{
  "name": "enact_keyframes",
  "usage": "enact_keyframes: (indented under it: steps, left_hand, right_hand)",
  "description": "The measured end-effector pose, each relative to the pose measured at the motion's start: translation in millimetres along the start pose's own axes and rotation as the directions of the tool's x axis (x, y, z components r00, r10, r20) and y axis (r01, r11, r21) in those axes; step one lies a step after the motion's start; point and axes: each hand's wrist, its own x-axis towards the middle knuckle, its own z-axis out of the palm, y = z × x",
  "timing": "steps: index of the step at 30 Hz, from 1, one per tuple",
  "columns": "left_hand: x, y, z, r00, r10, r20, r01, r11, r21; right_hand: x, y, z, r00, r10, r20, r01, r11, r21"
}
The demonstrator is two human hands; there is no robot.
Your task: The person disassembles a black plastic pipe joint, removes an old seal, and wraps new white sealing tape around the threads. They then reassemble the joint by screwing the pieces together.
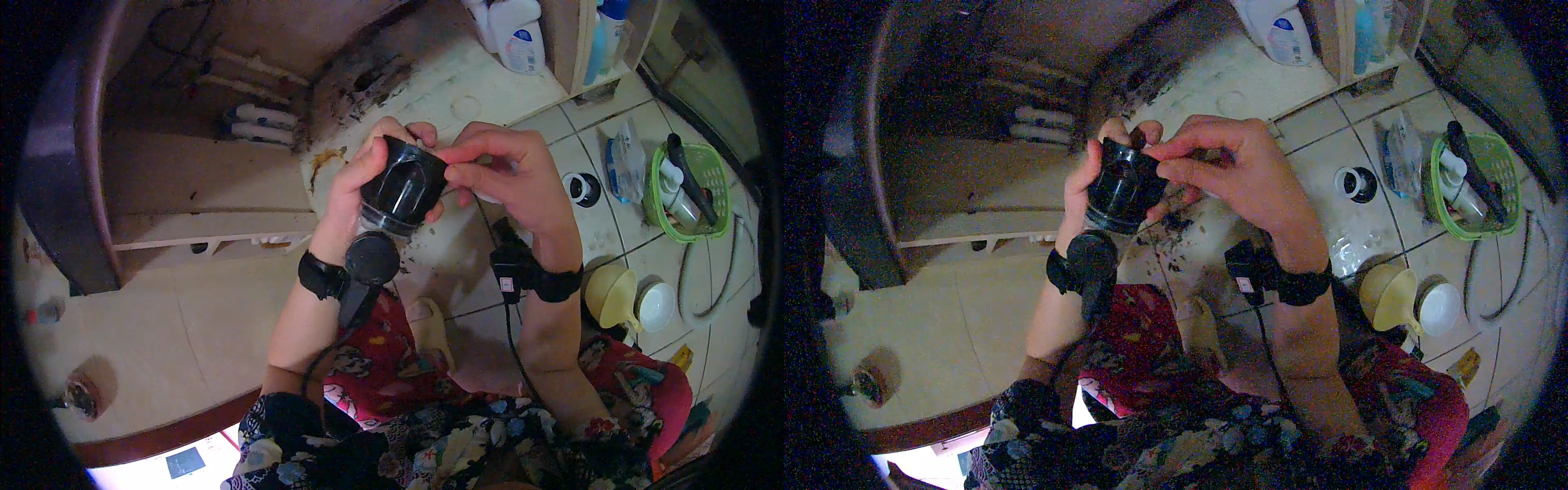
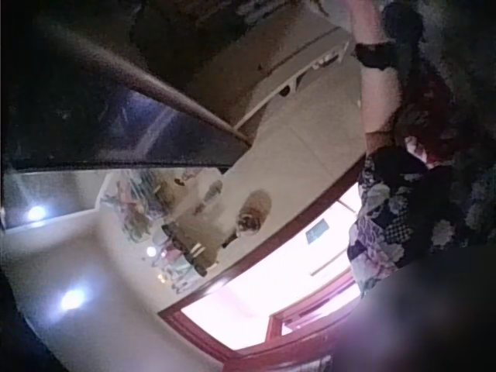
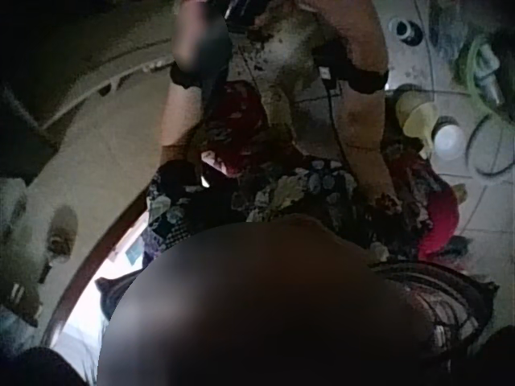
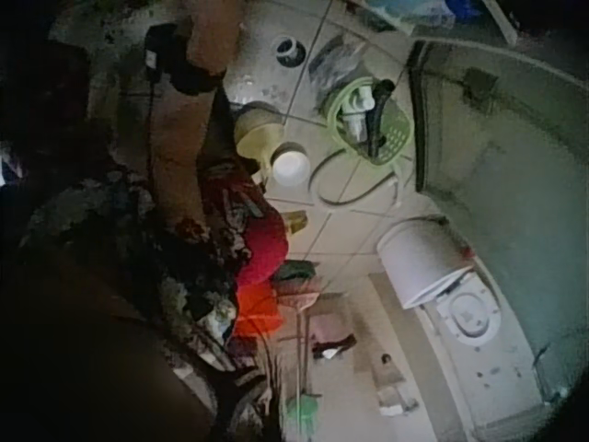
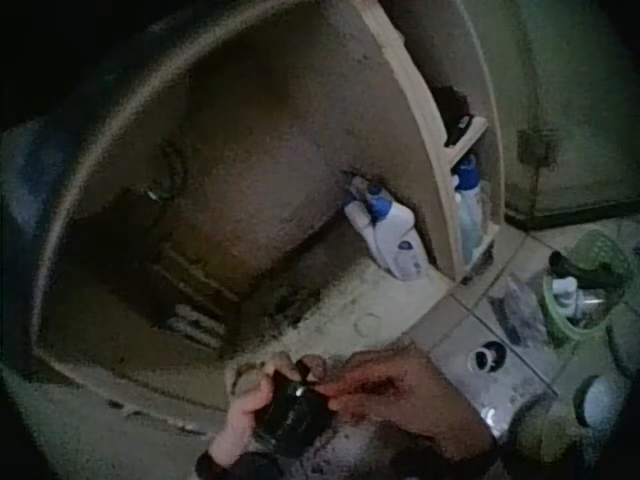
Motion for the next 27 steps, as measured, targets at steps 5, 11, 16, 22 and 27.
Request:
enact_keyframes:
  steps: [5,11,16,22,27]
  left_hand:
    - [3.9,0.1,-9.7,0.996,0.081,0.030,-0.086,0.942,0.326]
    - [6.9,6.5,-10.5,0.916,0.363,0.172,-0.344,0.486,0.803]
    - [2.7,-9.0,1.1,0.811,0.295,0.506,-0.463,-0.205,0.862]
    - [7.5,-15.5,0.4,0.702,0.117,0.703,-0.609,-0.415,0.676]
    - [8.8,-13.3,-2.6,0.744,-0.039,0.667,-0.597,-0.485,0.639]
  right_hand:
    - [-2.6,3.4,-4.1,1.000,0.022,-0.014,-0.023,0.998,-0.050]
    - [-7.4,28.8,10.7,0.980,-0.017,-0.198,0.039,0.993,0.107]
    - [-13.6,46.1,8.5,0.939,0.189,-0.288,-0.074,0.927,0.367]
    - [-23.6,40.2,-4.0,0.933,0.283,-0.223,-0.197,0.919,0.342]
    - [-26.1,33.6,-9.9,0.895,0.384,-0.228,-0.347,0.919,0.184]
